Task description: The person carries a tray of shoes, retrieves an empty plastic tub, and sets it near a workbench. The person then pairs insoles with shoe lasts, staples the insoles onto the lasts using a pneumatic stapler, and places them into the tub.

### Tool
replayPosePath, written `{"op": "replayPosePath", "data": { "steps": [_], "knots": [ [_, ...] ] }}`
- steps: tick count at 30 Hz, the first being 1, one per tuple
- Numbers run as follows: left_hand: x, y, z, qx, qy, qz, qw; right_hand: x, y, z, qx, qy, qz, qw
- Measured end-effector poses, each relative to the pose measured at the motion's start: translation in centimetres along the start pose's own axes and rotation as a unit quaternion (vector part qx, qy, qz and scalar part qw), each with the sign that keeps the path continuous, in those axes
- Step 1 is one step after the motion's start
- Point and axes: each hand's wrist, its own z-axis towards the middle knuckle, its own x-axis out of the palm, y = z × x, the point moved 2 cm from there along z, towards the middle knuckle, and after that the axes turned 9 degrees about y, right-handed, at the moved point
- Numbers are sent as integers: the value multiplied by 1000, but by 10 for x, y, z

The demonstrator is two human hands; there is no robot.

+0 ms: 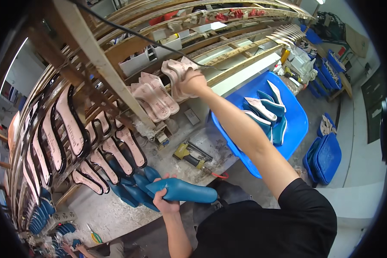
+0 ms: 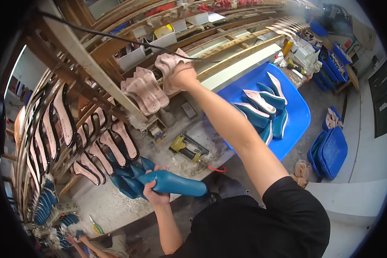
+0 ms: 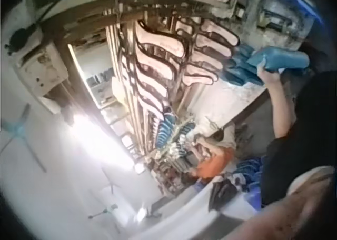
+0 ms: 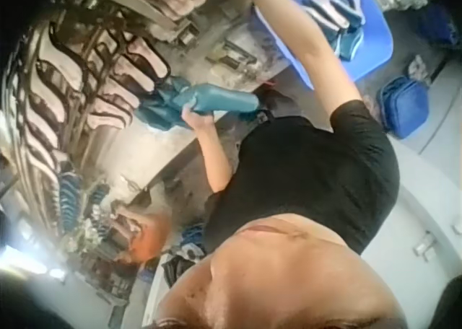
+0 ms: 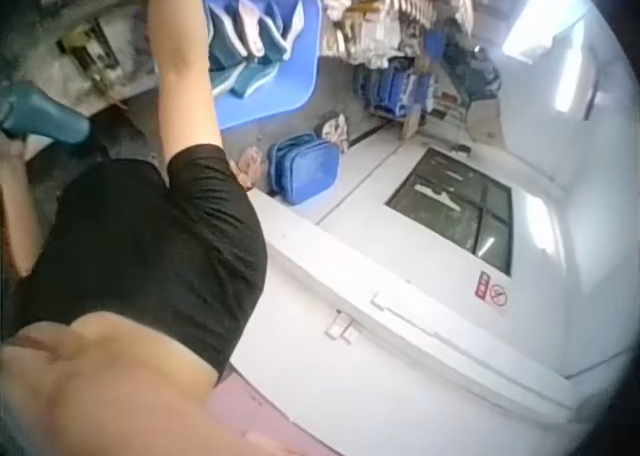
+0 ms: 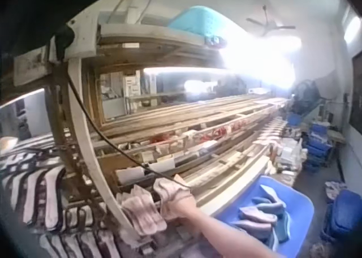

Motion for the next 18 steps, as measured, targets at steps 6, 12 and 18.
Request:
{"op": "replayPosePath", "data": {
  "steps": [6, 12, 18],
  "knots": [
    [-6, -32, -10, 74, -41, 25, 996, -1, -30, -15, -22, -201, 143, 969],
    [-7, -78, -32, 18, -57, -52, 997, 10, -8, -214, -228, 169, 373, 883],
    [-6, -60, -38, -6, -28, -18, 999, 89, -18, -400, -192, 400, 302, 844]
  ]
}}
